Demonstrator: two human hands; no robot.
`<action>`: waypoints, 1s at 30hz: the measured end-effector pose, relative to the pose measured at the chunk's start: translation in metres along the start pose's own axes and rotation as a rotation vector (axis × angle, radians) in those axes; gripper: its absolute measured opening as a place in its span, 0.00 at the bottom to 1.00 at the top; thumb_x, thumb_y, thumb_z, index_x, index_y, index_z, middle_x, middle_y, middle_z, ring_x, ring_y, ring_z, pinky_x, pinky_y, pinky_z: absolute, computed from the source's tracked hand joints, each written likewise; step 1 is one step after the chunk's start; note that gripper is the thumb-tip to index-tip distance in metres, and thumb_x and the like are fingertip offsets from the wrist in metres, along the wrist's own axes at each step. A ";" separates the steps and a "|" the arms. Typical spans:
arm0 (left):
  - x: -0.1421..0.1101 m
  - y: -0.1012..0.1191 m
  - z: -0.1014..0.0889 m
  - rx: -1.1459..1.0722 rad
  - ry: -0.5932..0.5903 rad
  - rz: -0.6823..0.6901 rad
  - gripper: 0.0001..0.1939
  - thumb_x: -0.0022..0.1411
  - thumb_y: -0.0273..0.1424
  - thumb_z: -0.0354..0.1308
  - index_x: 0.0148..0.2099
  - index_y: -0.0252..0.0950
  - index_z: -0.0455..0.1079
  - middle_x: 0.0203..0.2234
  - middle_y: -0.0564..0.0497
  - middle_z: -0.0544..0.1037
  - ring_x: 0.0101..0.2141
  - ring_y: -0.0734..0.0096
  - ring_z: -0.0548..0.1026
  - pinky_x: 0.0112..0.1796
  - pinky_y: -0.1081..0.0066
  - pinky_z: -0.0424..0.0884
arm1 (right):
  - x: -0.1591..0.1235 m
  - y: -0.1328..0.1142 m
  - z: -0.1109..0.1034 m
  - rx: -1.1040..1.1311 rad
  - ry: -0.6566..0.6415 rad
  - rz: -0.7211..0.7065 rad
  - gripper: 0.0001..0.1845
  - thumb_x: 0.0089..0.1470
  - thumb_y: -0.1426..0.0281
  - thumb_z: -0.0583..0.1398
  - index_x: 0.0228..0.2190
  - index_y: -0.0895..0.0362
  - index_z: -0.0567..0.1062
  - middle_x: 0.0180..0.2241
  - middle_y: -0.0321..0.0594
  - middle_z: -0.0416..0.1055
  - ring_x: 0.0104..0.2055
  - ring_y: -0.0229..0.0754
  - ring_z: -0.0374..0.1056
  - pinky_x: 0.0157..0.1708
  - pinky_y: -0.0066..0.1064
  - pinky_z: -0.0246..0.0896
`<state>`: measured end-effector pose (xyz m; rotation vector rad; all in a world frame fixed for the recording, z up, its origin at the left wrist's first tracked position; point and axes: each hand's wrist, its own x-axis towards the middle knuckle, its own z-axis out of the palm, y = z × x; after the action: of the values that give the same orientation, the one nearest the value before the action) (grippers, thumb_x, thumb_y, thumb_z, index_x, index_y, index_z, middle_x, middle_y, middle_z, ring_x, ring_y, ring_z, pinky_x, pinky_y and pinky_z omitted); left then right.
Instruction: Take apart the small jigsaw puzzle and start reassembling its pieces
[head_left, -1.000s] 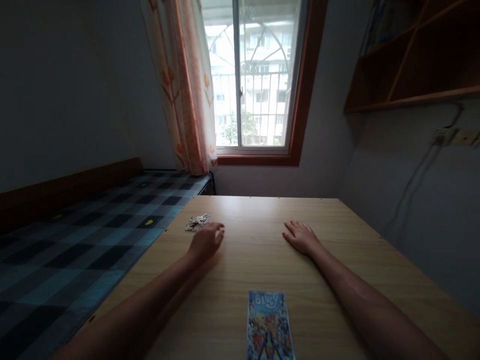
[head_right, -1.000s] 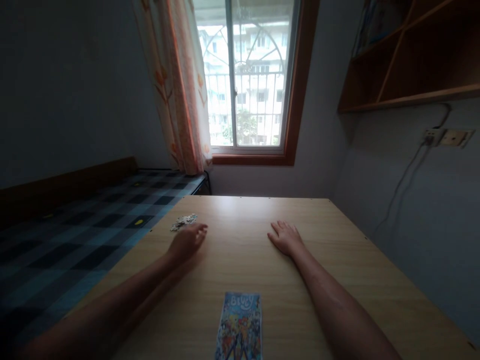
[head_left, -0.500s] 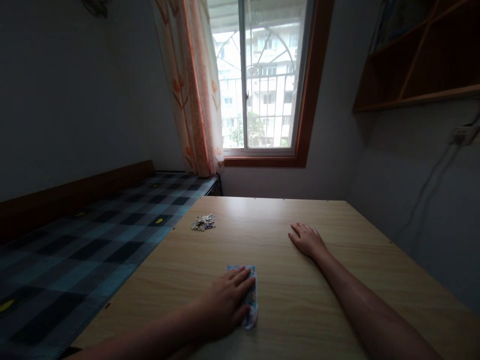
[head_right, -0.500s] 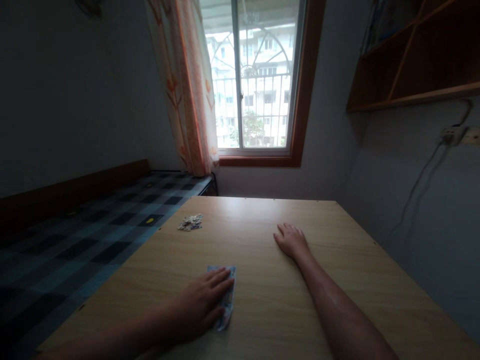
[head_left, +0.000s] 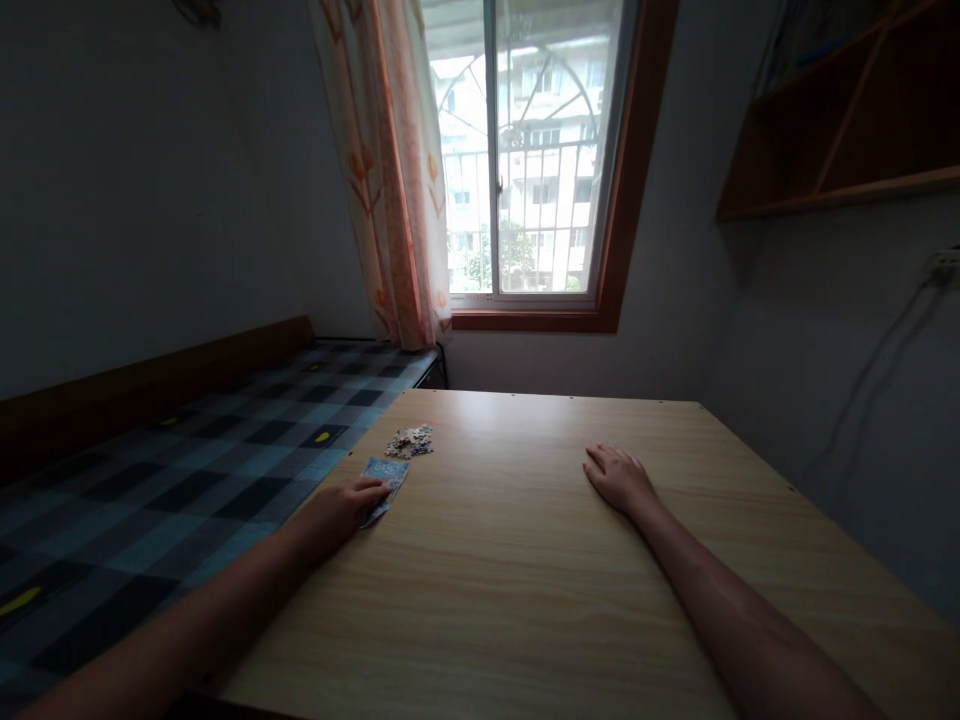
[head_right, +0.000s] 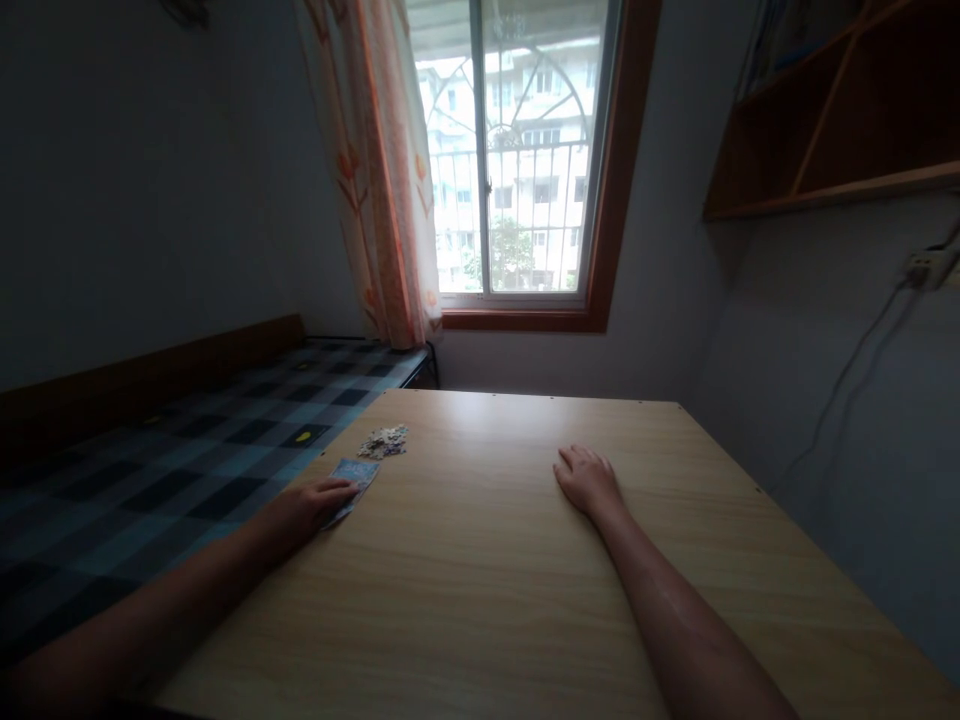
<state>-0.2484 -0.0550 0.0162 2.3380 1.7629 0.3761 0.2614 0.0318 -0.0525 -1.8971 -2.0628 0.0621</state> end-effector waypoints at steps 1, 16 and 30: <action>0.002 0.003 0.000 -0.009 -0.009 -0.023 0.21 0.58 0.38 0.53 0.51 0.45 0.77 0.55 0.49 0.75 0.54 0.58 0.73 0.56 0.64 0.67 | 0.001 0.001 0.000 -0.001 0.004 0.001 0.27 0.61 0.57 0.52 0.57 0.54 0.71 0.62 0.45 0.63 0.65 0.49 0.57 0.62 0.41 0.48; 0.058 0.190 0.052 0.325 -0.159 0.347 0.19 0.65 0.41 0.50 0.34 0.36 0.78 0.32 0.40 0.80 0.34 0.58 0.79 0.36 0.64 0.73 | 0.033 -0.024 0.003 0.007 0.114 0.132 0.21 0.60 0.65 0.52 0.50 0.54 0.76 0.52 0.47 0.73 0.52 0.51 0.67 0.53 0.40 0.56; 0.127 0.210 0.100 0.155 -0.027 0.168 0.22 0.66 0.41 0.45 0.37 0.37 0.79 0.36 0.39 0.81 0.39 0.57 0.78 0.36 0.63 0.69 | 0.068 -0.010 0.009 0.111 0.119 0.167 0.21 0.56 0.66 0.53 0.47 0.53 0.79 0.52 0.46 0.73 0.55 0.54 0.66 0.55 0.42 0.57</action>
<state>0.0083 0.0095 -0.0047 2.5954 1.6432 0.2387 0.2460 0.0991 -0.0440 -1.9516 -1.7835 0.0989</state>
